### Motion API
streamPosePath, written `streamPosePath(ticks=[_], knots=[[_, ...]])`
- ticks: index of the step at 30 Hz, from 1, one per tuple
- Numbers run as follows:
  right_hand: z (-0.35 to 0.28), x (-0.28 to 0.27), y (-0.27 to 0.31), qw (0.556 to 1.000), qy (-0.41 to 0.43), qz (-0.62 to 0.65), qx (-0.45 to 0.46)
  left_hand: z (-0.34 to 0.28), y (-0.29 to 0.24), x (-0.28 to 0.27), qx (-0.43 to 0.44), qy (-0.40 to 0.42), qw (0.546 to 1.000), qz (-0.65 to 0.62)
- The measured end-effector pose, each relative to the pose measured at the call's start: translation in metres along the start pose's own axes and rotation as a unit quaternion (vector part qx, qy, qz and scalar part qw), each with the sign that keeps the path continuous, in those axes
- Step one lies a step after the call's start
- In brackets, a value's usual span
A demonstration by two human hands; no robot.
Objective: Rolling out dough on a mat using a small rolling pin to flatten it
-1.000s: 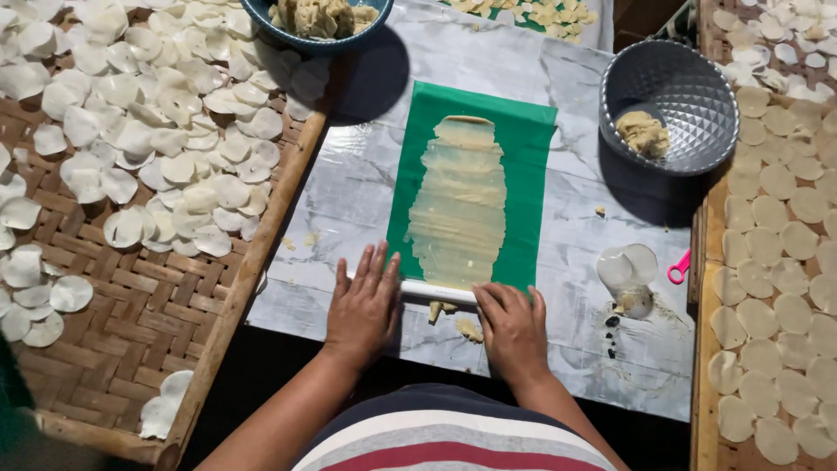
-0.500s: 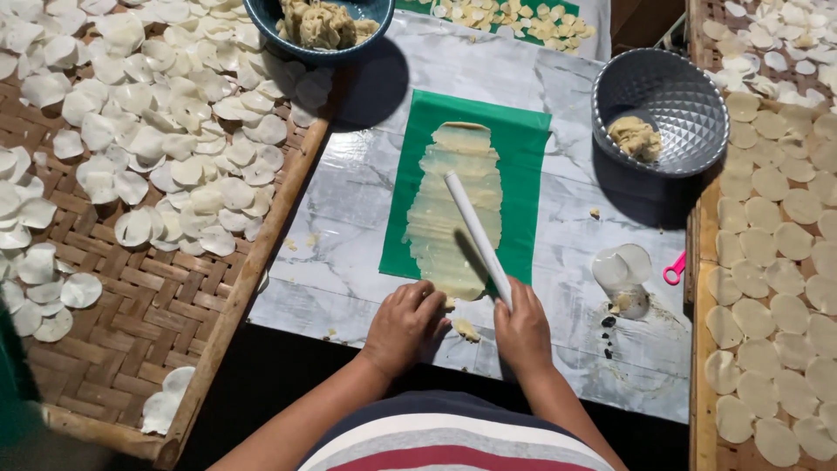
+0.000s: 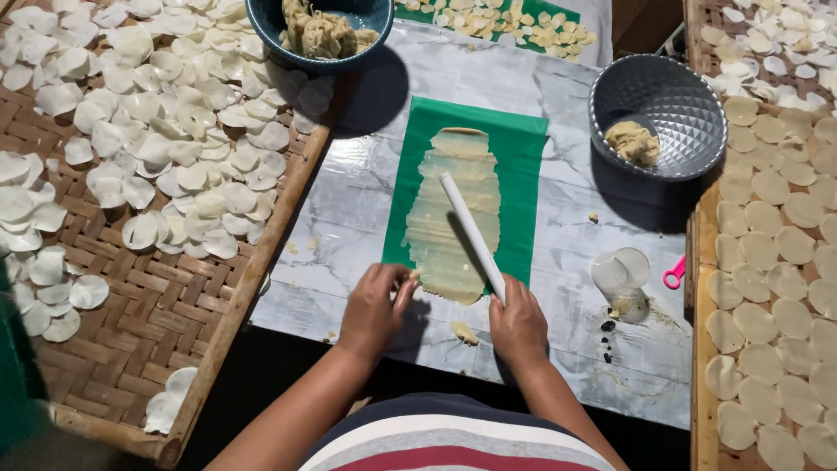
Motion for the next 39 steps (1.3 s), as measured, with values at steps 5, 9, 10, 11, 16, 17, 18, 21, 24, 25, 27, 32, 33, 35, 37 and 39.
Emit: streamPosePath(ticks=[5, 9, 10, 11, 16, 17, 18, 21, 24, 25, 27, 32, 33, 35, 37, 39], knots=[[0.001, -0.004, 0.005, 1.000, 0.004, -0.003, -0.004, 0.037, 0.033, 0.047, -0.001, -0.002, 0.992, 0.127], [-0.001, -0.001, -0.002, 1.000, 0.014, 0.004, -0.004, 0.040, 0.034, 0.055, -0.074, 0.082, 0.986, 0.126], [-0.003, 0.002, -0.005, 1.000, 0.014, 0.004, -0.001, 0.040, 0.035, 0.051, -0.072, 0.084, 0.986, 0.125], [-0.005, 0.005, -0.009, 1.000, 0.012, 0.006, -0.002, 0.040, 0.039, 0.046, -0.092, 0.075, 0.985, 0.128], [-0.001, 0.004, -0.011, 1.000, 0.006, 0.030, 0.001, 0.064, 0.028, 0.034, 0.012, -0.079, 0.971, 0.223], [0.000, 0.006, -0.012, 1.000, 0.006, 0.026, -0.001, 0.070, 0.019, 0.039, 0.052, -0.087, 0.975, 0.198], [-0.002, 0.008, -0.014, 1.000, 0.010, 0.023, -0.003, 0.073, 0.010, 0.044, 0.089, -0.093, 0.977, 0.171], [-0.003, 0.008, -0.013, 0.999, 0.020, 0.013, 0.028, 0.076, 0.030, 0.091, 0.007, 0.196, 0.951, 0.240], [0.008, -0.013, 0.004, 0.986, 0.072, 0.104, 0.112, 0.076, 0.026, 0.085, -0.030, 0.237, 0.941, 0.238], [0.013, -0.014, -0.001, 0.986, 0.067, 0.105, 0.111, 0.083, 0.031, 0.084, -0.026, 0.235, 0.942, 0.239], [0.009, -0.004, -0.020, 0.957, 0.127, 0.148, 0.215, 0.083, 0.046, 0.085, -0.071, 0.243, 0.964, 0.087], [0.041, -0.027, -0.011, 0.986, 0.116, 0.045, 0.113, 0.100, 0.046, -0.002, -0.061, -0.083, 0.993, -0.064], [0.047, -0.031, 0.002, 0.992, 0.104, -0.064, 0.016, 0.094, 0.044, -0.023, -0.046, -0.203, 0.978, 0.027], [0.059, -0.018, 0.017, 0.988, 0.098, -0.111, -0.051, 0.098, 0.047, -0.021, -0.023, -0.174, 0.981, 0.079], [0.069, -0.004, 0.029, 0.976, 0.088, -0.158, -0.118, 0.102, 0.053, -0.012, 0.002, -0.145, 0.981, 0.131], [0.076, 0.010, 0.037, 0.973, 0.074, -0.151, -0.158, 0.101, 0.072, 0.016, -0.028, 0.010, 0.979, 0.201]])
Point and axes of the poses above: each hand's wrist, its own z-axis towards the middle knuckle, its own x-axis out of the palm, y = z × x, the point moved 6 cm from there along z, towards the middle knuckle, and after that the axes turned 3 degrees about -z, right-handed, at the moved point
